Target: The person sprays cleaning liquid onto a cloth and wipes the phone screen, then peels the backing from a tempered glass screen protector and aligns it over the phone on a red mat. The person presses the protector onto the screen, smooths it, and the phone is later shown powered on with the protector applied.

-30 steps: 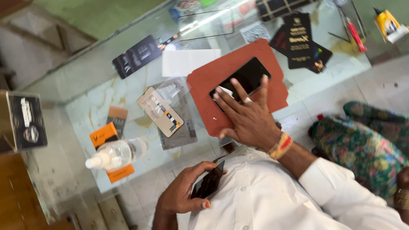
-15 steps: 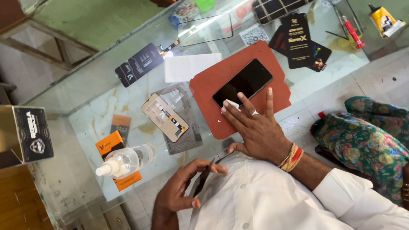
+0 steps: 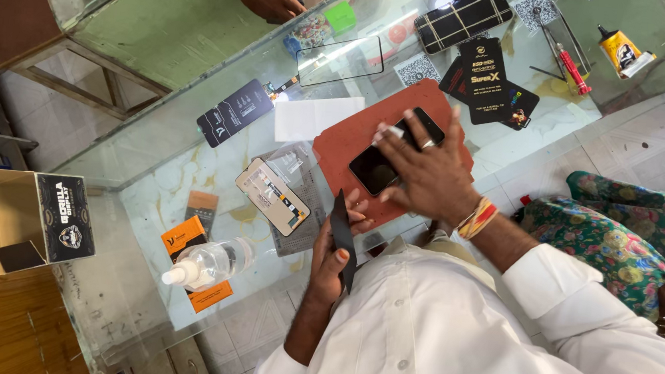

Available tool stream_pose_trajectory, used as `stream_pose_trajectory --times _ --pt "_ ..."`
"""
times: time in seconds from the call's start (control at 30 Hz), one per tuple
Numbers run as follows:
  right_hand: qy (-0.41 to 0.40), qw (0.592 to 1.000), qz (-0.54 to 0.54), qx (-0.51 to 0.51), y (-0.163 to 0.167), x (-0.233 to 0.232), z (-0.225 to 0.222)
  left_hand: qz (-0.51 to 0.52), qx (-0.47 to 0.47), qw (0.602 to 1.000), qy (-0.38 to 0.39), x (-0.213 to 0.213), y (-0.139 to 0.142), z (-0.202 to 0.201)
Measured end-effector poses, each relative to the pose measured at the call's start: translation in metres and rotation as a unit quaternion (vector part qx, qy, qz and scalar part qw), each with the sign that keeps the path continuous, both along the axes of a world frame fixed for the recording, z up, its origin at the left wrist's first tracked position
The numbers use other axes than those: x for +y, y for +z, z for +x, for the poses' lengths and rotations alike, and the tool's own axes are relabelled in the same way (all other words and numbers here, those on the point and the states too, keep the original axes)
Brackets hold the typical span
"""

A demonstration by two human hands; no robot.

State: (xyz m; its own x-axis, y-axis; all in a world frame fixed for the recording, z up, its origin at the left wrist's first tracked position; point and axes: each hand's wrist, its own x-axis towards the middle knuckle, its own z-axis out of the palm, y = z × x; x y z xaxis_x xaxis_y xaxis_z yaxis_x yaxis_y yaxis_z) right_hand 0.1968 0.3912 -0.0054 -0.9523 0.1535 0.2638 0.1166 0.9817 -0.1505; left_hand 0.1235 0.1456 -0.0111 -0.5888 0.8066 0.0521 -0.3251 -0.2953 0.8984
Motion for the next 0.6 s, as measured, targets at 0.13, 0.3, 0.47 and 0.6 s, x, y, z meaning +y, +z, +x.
stream_pose_trajectory --times 0.13,0.3,0.47,0.6 --pt "-0.03 0.999 0.006 0.02 -0.004 0.023 0.006 0.014 -0.027 1.0 0.005 0.01 -0.008 0.002" --pt "-0.065 0.995 0.079 0.004 -0.01 0.031 0.008 0.041 -0.073 0.996 -0.026 0.016 -0.015 0.003" --pt "-0.088 0.995 0.05 0.016 -0.014 0.027 0.009 0.039 -0.068 0.996 -0.051 0.017 -0.018 0.002" --pt "-0.115 0.992 0.046 0.016 -0.015 0.022 0.011 0.046 -0.069 0.995 -0.056 0.016 -0.019 0.002"
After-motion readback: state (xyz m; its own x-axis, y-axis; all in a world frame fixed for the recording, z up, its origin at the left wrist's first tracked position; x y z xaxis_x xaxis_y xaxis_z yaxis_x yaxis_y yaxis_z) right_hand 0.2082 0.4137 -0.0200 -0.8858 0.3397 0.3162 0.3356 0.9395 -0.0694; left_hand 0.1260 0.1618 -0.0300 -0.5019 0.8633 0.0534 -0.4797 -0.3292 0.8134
